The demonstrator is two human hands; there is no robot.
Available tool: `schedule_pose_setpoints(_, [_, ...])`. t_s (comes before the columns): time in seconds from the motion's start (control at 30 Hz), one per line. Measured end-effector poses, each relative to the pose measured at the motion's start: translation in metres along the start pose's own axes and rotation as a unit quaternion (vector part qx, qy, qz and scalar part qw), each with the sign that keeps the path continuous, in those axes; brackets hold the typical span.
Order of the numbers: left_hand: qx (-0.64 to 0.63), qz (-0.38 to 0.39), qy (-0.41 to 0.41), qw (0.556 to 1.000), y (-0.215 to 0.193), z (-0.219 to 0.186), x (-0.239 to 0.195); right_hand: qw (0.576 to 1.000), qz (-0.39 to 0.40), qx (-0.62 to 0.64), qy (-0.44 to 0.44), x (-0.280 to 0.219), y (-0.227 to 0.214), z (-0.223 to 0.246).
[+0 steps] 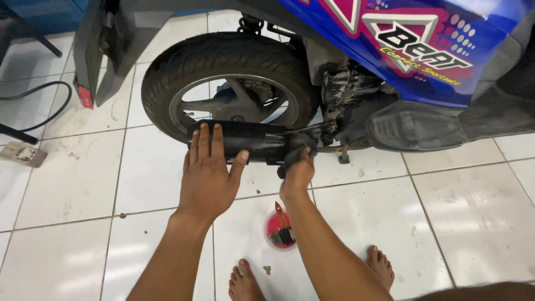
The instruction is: The person is painting the rear section of a blue scooter, specifically the exhaust pipe and the side panel near the rear wheel. They use a paintbrush to apply black paint from a small pink container, occasionally wiping the area with a cloth.
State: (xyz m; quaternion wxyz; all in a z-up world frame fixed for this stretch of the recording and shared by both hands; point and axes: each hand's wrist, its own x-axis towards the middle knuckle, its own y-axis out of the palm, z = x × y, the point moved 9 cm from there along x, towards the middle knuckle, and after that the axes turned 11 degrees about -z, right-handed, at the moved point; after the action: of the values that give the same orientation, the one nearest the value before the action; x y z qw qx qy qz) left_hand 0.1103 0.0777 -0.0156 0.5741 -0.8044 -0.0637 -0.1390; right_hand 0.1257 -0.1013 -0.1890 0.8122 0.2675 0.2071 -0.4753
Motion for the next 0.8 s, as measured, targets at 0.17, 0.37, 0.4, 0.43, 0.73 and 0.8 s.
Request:
schedule_pose_setpoints(0.17, [-0.006, -0.002, 0.004, 1.000, -0.004, 0.002, -0.001, 0.943, 0.065, -0.088, -0.314, -0.012, -0.019, 0.017])
schedule_pose_setpoints(0.37, [0.010, 0.023, -0.010, 1.000, 0.000, 0.010, -0.003, 0.672, 0.207, -0.444, -0.556, -0.043, 0.008, -0.015])
schedule_pose_setpoints(0.4, [0.007, 0.024, -0.014, 1.000, 0.000, 0.012, -0.004, 0.634, 0.212, -0.467, -0.579, -0.041, 0.006, -0.018])
schedule_pose_setpoints(0.43, [0.007, 0.025, -0.018, 0.999, -0.001, 0.012, -0.006, 0.633, 0.215, -0.468, -0.578, -0.032, 0.003, -0.021])
schedule_pose_setpoints(0.73, [0.003, -0.003, -0.017, 1.000, -0.010, 0.018, -0.009, 0.628, 0.265, -0.425, -0.595, -0.021, 0.005, -0.015])
schedule_pose_setpoints(0.8, [0.004, 0.003, -0.024, 1.000, -0.010, 0.023, -0.011, 0.776, 0.276, -0.320, -0.469, -0.014, -0.005, 0.005])
